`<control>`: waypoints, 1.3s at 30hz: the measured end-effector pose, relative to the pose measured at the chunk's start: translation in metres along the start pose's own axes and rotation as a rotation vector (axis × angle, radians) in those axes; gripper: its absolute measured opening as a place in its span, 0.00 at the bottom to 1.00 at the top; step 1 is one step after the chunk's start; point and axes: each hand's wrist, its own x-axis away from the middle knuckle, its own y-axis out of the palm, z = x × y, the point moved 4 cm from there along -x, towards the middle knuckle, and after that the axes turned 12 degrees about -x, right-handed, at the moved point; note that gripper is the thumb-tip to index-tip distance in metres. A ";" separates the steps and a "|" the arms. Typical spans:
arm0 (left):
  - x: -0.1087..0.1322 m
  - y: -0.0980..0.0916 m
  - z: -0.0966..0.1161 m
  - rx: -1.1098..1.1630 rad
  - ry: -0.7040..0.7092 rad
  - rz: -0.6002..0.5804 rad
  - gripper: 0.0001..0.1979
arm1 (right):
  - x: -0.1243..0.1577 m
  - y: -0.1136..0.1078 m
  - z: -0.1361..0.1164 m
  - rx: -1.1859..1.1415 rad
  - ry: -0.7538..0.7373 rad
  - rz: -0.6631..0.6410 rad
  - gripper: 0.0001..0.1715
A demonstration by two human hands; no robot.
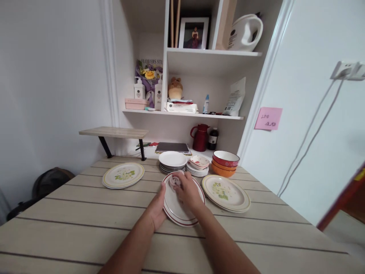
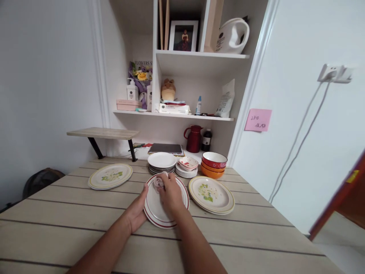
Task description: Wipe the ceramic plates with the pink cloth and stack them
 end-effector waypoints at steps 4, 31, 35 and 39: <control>0.001 0.003 0.001 -0.028 -0.012 0.025 0.31 | -0.007 -0.024 0.020 0.200 0.159 0.114 0.22; -0.008 -0.005 -0.003 0.015 0.036 -0.107 0.34 | -0.007 -0.013 0.012 -0.021 0.009 0.056 0.19; -0.011 -0.011 -0.003 0.017 0.033 -0.071 0.35 | -0.002 -0.029 0.034 0.166 0.150 0.015 0.22; -0.013 -0.016 -0.005 0.031 0.029 -0.062 0.37 | 0.011 -0.041 0.039 0.273 0.240 -0.124 0.19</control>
